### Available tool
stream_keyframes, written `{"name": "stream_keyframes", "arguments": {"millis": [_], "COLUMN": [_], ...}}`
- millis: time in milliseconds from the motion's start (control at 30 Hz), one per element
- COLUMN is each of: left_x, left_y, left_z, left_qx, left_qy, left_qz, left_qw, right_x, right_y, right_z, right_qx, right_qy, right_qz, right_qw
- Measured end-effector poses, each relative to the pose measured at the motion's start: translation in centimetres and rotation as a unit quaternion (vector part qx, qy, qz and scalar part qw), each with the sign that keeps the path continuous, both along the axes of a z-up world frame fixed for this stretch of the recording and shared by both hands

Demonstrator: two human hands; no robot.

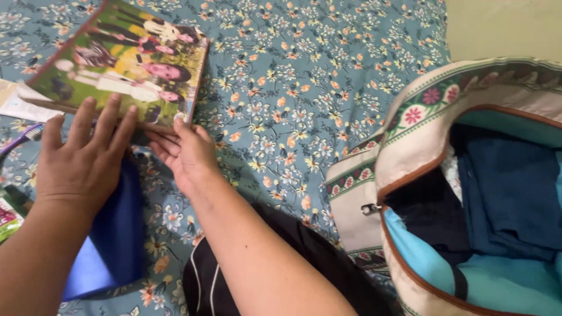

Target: The person folds a floral-patterned cloth and a dark blue garment, then places them into a patterned bag. They also pack a blue bottle and a photo album into the bag.

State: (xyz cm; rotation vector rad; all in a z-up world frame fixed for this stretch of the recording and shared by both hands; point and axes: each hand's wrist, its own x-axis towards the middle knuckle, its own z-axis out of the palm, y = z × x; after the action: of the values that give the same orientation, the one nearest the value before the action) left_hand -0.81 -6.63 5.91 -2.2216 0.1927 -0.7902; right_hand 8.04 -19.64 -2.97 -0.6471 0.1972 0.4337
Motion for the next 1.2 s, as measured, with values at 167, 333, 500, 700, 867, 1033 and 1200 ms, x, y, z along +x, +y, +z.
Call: {"name": "stream_keyframes", "arguments": {"millis": [167, 333, 500, 700, 867, 1033, 1200], "left_x": [0.5, 0.8, 1.4, -0.1, 0.3, 1.1, 2.7], "left_y": [0.0, -1.9, -3.4, -7.8, -13.1, -16.4, -15.1], "left_z": [-0.4, -0.7, 1.0, 4.8, 9.6, 12.1, 13.0], "left_qx": [-0.035, -0.166, -0.162, -0.204, -0.198, -0.333, -0.472], "left_qy": [0.04, 0.22, 0.175, 0.316, 0.348, 0.416, 0.399], "left_qz": [-0.014, 0.062, -0.055, 0.038, 0.011, 0.042, -0.012], "left_qw": [0.998, 0.959, 0.97, 0.926, 0.916, 0.845, 0.786], "right_x": [-1.9, -4.4, -6.1, -8.5, -12.0, -10.1, -8.7], "right_y": [-0.7, -2.0, -3.9, -6.4, -8.9, -12.4, -16.7], "right_z": [1.2, 1.7, 2.7, 6.8, 10.1, 10.7, 10.1], "right_qx": [-0.074, -0.088, -0.066, -0.15, -0.143, -0.035, -0.169], "right_qy": [-0.002, 0.005, -0.009, 0.012, 0.014, 0.027, -0.079], "right_qz": [0.033, 0.042, 0.039, -0.011, 0.006, 0.04, 0.017], "right_qw": [0.997, 0.995, 0.997, 0.988, 0.99, 0.998, 0.982]}}
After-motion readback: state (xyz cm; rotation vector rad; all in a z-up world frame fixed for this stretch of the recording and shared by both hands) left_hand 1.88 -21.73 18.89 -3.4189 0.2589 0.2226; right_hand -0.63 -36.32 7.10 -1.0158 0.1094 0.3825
